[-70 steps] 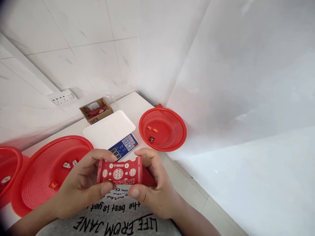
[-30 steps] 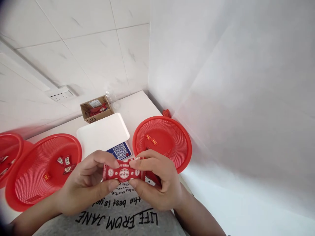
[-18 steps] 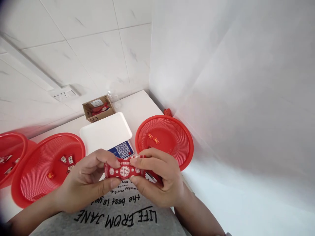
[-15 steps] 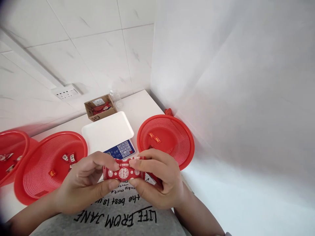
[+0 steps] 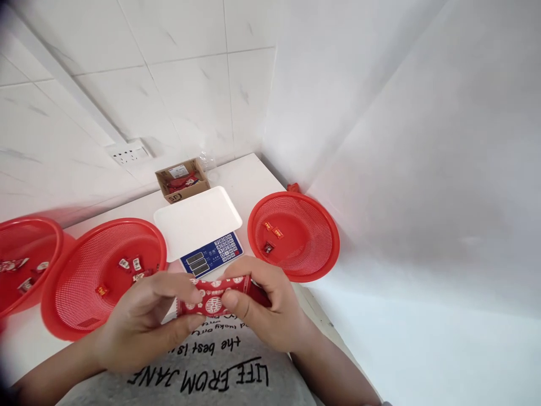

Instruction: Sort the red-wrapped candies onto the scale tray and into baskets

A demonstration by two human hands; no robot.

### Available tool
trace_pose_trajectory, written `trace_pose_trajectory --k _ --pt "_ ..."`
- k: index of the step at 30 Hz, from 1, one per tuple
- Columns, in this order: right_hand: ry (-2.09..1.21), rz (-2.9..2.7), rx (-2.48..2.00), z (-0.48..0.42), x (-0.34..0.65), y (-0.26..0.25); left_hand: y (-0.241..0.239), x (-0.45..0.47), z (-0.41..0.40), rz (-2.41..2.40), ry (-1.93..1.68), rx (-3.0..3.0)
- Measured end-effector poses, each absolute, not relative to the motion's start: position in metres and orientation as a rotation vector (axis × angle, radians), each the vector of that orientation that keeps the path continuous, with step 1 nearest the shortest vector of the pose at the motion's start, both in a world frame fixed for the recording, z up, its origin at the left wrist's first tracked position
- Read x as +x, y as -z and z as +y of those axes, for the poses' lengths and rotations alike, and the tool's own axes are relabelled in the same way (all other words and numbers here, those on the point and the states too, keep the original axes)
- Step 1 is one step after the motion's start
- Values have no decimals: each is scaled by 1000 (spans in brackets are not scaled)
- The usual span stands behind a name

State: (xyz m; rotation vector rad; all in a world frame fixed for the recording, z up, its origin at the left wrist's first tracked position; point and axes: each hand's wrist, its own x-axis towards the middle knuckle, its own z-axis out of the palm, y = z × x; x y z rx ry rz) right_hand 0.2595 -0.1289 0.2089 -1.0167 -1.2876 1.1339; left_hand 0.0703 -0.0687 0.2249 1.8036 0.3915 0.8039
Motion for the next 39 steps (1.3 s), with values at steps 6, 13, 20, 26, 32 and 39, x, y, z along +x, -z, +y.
trace_pose_trajectory --k 6,13,20,26,32,39 --pt "-1001 -1337 -1064 -141 231 -211 -220 46 -74 458 -682 1536" --pt "-767 -1340 -1124 -158 202 -207 -214 25 -75 456 -862 1852" --pt "-372 -1426 -1214 -175 176 -212 -206 10 -76 200 -1117 2008" --pt "-188 -1523 -1184 -181 165 -212 -206 1 -81 235 -1074 1849" --pt "165 -1684 -1174 -175 160 -215 -200 -10 -85 373 -587 1241" --pt "105 -1727 -1185 -167 154 -209 -206 -15 -88 438 -580 974"
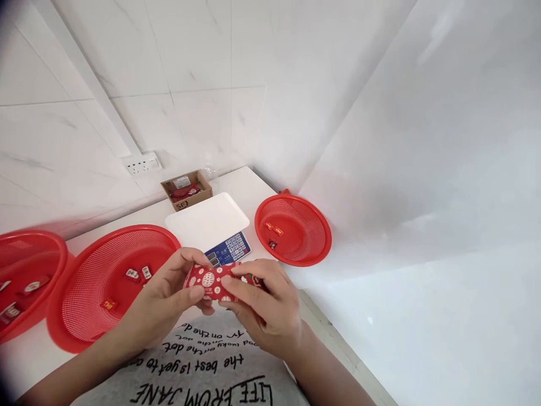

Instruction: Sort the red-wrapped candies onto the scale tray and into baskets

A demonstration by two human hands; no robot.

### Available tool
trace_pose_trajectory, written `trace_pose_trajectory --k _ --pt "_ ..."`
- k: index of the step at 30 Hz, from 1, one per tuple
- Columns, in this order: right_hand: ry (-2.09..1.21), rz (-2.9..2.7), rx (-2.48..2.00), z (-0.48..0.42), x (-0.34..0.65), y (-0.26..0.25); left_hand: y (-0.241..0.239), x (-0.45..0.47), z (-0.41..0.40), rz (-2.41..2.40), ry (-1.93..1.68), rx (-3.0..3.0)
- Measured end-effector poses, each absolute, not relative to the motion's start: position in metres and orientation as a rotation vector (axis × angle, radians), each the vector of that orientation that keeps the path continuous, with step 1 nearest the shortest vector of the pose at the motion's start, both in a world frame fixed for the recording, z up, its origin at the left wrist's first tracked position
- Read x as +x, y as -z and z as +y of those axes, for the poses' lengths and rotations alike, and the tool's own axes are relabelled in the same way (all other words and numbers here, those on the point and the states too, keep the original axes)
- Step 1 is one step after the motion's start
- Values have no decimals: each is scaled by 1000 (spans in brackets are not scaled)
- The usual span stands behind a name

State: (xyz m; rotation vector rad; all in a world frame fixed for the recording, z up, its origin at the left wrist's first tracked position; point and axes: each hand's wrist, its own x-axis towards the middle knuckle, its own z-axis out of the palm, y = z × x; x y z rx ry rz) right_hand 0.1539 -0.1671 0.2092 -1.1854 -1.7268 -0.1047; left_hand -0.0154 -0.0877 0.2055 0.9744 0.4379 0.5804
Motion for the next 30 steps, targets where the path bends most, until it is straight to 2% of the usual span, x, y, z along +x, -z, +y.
trace_pose_trajectory --k 4,9,14,20,30 --pt "-93 -1578 -1269 -163 152 -203 -208 -20 -87 460 -686 989" --pt "-515 -1327 -1251 -157 152 -199 -213 -21 -87 505 -796 1070" --pt "-920 -1388 -1182 -152 155 -201 -214 -16 -88 559 -770 1099" --pt "-1091 -1186 -1174 -152 163 -200 -214 -3 -85 443 -632 1022" --pt "-1249 -1083 -965 -145 201 -204 -228 34 -76 358 -637 1005"
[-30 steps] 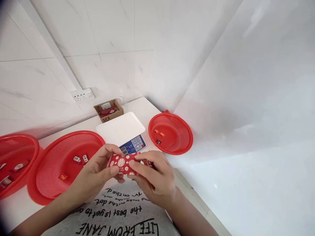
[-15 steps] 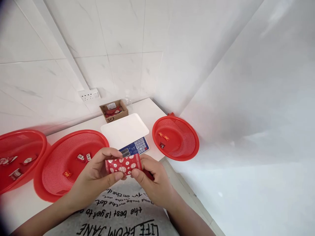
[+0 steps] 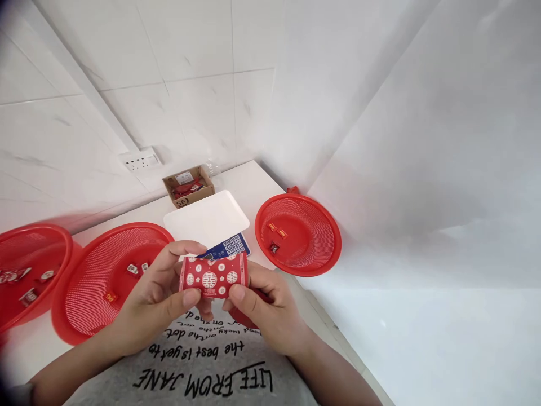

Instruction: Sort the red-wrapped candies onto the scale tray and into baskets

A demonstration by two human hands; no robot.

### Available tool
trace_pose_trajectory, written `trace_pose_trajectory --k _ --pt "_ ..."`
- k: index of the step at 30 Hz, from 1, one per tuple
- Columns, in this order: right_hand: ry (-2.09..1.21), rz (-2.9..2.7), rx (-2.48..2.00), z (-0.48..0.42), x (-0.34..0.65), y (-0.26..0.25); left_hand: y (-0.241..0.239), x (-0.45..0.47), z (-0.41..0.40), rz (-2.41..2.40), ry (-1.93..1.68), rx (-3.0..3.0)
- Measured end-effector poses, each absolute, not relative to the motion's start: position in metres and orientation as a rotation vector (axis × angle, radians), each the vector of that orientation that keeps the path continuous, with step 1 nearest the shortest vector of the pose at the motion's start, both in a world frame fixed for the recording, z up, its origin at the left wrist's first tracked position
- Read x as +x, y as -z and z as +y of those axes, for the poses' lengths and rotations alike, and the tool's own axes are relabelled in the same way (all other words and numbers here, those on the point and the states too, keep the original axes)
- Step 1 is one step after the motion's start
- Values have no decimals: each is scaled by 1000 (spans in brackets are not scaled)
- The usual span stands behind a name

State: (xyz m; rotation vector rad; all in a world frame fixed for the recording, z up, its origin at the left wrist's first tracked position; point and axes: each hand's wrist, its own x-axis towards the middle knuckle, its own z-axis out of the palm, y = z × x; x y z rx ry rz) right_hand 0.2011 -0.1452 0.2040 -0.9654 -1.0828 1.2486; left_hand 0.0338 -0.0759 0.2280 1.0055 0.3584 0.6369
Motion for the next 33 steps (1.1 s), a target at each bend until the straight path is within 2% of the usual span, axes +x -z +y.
trace_pose_trajectory --k 33 --pt "-1466 -1010 -724 -104 324 -199 -235 161 -54 459 -672 1023"
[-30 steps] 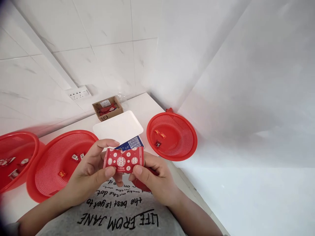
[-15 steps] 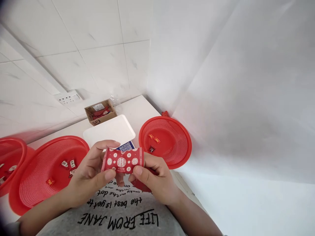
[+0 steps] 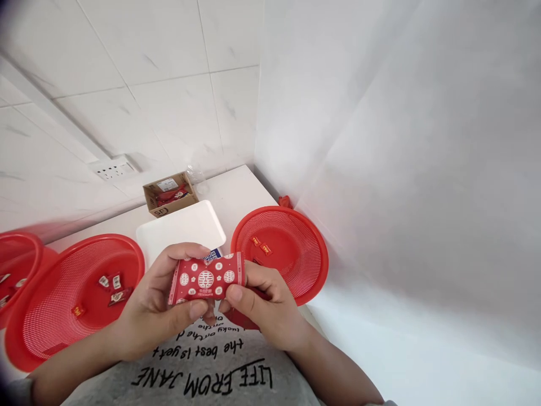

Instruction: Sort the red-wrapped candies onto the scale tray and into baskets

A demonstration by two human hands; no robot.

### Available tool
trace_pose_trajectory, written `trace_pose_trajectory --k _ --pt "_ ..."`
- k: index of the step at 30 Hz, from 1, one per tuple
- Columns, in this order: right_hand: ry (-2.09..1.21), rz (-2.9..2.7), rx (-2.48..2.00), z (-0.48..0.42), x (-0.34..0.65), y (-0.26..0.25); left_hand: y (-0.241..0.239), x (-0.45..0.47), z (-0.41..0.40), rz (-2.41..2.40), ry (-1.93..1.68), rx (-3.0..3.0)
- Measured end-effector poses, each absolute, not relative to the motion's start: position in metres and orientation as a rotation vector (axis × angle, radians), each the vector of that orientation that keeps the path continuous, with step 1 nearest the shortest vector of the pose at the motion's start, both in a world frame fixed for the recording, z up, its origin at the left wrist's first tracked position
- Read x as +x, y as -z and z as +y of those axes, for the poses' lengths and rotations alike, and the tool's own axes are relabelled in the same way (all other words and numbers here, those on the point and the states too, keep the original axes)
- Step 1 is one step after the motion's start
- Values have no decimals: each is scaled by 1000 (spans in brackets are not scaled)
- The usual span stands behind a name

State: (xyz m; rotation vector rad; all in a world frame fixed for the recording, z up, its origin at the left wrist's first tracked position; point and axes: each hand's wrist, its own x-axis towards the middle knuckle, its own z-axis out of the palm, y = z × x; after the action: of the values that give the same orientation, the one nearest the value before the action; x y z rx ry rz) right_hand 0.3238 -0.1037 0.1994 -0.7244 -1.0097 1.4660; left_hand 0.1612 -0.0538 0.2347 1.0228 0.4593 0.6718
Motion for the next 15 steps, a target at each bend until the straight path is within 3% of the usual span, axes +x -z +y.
trace_pose_trajectory --k 15 --pt "-1546 -1082 -672 -86 335 -193 -230 171 -46 506 -725 1039"
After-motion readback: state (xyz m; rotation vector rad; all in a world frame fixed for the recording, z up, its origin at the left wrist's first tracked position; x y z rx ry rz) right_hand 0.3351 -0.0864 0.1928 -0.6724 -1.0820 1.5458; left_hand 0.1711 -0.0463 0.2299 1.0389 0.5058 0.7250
